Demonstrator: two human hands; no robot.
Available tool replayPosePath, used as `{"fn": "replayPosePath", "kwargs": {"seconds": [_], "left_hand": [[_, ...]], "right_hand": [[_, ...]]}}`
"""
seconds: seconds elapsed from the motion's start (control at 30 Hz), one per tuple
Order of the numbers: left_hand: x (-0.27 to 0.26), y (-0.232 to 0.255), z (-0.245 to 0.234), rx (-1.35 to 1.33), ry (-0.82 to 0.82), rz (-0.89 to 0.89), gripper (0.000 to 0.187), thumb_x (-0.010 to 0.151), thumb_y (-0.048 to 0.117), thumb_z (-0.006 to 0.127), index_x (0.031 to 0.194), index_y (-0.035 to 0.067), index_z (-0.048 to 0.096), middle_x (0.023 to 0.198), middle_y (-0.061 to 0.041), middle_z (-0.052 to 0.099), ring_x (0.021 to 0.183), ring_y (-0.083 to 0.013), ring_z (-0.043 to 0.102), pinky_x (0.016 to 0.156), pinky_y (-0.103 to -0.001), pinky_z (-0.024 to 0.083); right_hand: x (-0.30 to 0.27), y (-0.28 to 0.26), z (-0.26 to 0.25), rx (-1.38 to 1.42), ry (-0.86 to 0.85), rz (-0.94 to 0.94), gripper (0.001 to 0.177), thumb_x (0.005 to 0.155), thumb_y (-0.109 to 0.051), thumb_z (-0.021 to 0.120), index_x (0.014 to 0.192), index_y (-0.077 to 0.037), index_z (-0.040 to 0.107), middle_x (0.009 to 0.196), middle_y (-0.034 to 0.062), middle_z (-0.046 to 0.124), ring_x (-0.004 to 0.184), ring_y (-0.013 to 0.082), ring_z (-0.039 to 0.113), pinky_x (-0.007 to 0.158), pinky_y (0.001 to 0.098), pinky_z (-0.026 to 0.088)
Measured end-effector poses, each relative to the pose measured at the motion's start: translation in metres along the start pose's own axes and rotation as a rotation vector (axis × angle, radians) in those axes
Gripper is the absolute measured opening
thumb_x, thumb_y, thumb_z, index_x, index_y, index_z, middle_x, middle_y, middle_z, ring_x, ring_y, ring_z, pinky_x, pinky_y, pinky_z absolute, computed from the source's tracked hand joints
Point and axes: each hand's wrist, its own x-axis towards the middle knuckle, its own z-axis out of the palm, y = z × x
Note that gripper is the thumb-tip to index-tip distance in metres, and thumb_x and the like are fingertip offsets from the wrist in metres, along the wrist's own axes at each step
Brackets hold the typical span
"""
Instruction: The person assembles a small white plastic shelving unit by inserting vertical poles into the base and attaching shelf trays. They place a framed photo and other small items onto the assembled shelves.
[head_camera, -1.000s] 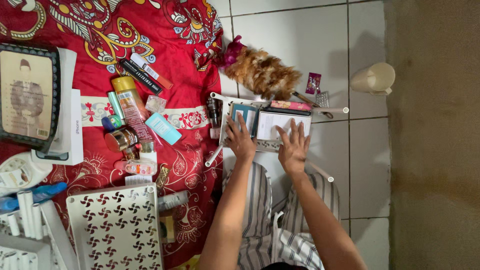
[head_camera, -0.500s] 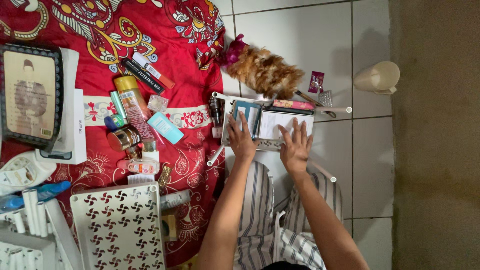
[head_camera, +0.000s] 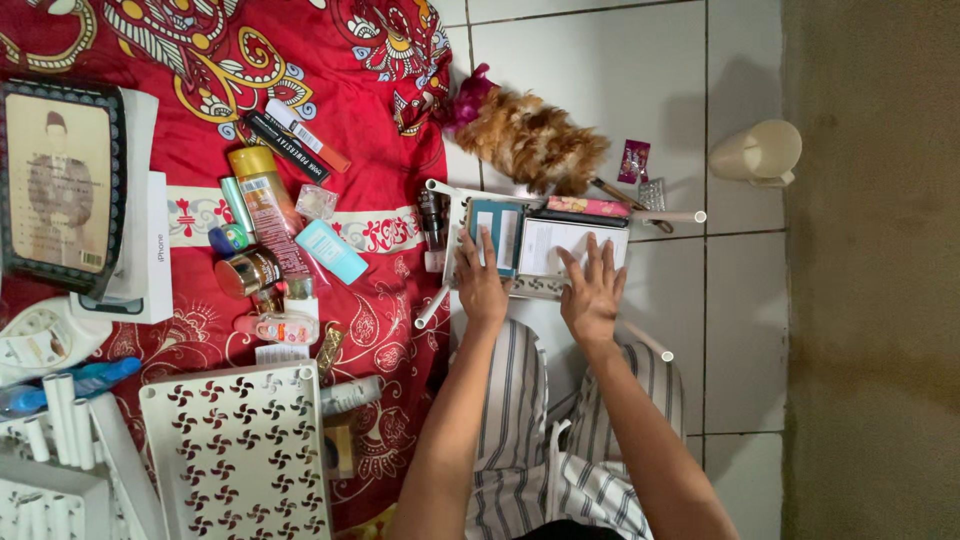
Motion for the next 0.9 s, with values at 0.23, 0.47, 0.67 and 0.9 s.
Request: {"fn": "replayPosePath", "kwargs": {"seconds": [0.23, 0.47, 0.67, 0.9], "left_hand": [[-0.008, 0.01, -0.018, -0.105, -0.087, -0.048, 0.116, 0.076, 0.018, 0.086, 0.163, 0.014, 0.009, 0.167, -0.03, 0.005, 0.152, -0.0526, 0.019, 0.118, -0.057, 0.03], [-0.044, 0.051, -0.042, -0.246, -0.044, 0.142, 0.102, 0.083, 0.015, 0.076, 0.162, 0.004, 0.012, 0.164, -0.037, 0.008, 0.152, -0.0532, 0.015, 0.124, -0.055, 0.022], [-0.05, 0.092, -0.029, -0.184, -0.078, 0.259, 0.081, 0.089, 0.017, 0.069, 0.158, 0.005, 0.029, 0.166, -0.031, 0.015, 0.153, -0.0501, 0.016, 0.121, -0.058, 0.021], [-0.019, 0.118, -0.007, -0.174, -0.041, 0.406, 0.035, 0.095, 0.01, 0.059, 0.13, 0.005, 0.064, 0.149, -0.015, 0.056, 0.146, -0.0421, 0.04, 0.121, -0.057, 0.03]], "right_hand": [[-0.005, -0.003, -0.009, 0.081, 0.037, -0.017, 0.074, 0.082, -0.01, 0.073, 0.149, -0.029, 0.05, 0.166, 0.0136, 0.027, 0.154, 0.0432, 0.022, 0.117, 0.0698, 0.025], [-0.074, 0.016, -0.014, 0.42, 0.015, -0.021, 0.032, 0.09, -0.005, 0.064, 0.12, -0.015, 0.073, 0.123, 0.0116, 0.072, 0.117, 0.0352, 0.064, 0.1, 0.043, 0.051], [-0.11, 0.09, 0.018, 0.386, -0.025, 0.418, 0.03, 0.099, -0.004, 0.057, 0.125, -0.012, 0.071, 0.118, 0.0155, 0.074, 0.111, 0.0314, 0.072, 0.098, 0.0387, 0.056], [-0.041, 0.154, 0.074, 1.343, -0.146, 0.474, 0.074, 0.087, 0.008, 0.055, 0.156, -0.015, 0.04, 0.147, 0.0021, 0.054, 0.119, 0.0187, 0.061, 0.092, 0.0341, 0.055]]}}
